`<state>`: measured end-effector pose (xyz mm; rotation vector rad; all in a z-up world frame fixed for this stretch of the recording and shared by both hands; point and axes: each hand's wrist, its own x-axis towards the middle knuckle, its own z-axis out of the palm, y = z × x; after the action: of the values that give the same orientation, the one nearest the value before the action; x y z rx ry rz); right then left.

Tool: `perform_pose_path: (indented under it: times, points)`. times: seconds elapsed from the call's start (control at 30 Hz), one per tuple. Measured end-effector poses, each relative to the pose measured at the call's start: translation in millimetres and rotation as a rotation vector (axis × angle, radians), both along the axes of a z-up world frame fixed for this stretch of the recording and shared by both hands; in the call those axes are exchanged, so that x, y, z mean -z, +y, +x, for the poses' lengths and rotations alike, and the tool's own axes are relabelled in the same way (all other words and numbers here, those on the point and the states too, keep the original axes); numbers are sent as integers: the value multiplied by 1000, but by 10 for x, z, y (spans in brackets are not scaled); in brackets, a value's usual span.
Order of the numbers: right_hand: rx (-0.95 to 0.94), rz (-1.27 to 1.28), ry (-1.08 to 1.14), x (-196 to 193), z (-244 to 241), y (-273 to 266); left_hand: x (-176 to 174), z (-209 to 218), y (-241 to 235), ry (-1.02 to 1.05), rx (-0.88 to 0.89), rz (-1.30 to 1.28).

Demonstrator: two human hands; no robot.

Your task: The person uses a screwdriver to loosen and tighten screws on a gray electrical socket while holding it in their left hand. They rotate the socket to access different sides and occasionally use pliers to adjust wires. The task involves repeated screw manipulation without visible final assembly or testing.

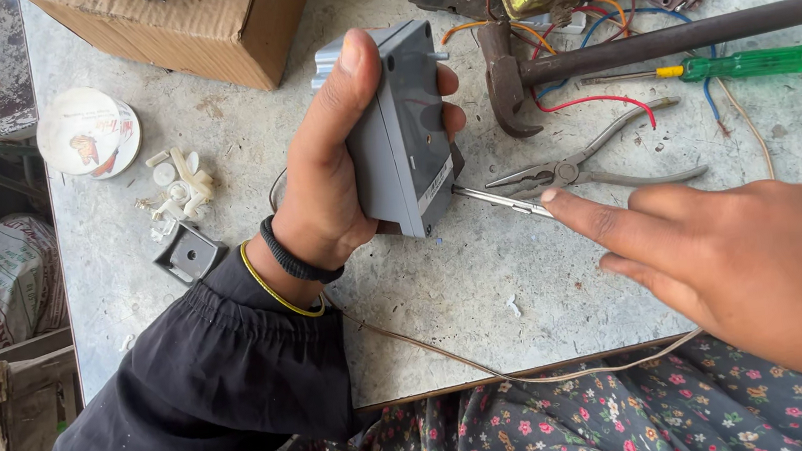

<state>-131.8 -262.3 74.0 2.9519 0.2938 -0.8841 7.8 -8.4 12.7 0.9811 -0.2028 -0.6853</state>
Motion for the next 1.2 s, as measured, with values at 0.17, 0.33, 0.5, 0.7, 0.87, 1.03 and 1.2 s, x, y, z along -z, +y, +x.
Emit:
perform_pose_path:
  times: [0.17,0.33,0.5,0.7,0.87,1.03,1.2]
  points:
    - [-263,-135,-186,-63,8,0,-11,5,7,-44,11,40]
    - [-224,-106,-195,90,36,-93,10,-30,2,-104,-43,-21]
    - [-92,367,-389,224,22,-313,61,-61,28,-238,-72,-101]
    - [-85,953,-91,487,369,-551,52,-58,8,-217,-195,-157]
    - [444,858,310,756,390,-754,72,-87,20,-241,-259,-86]
    - [466,866,537,771,371,-672,92,-102,21,-279,-248,-70]
    - [532,830,591,714,360,-577,96,-120,49,-291,-213,-55]
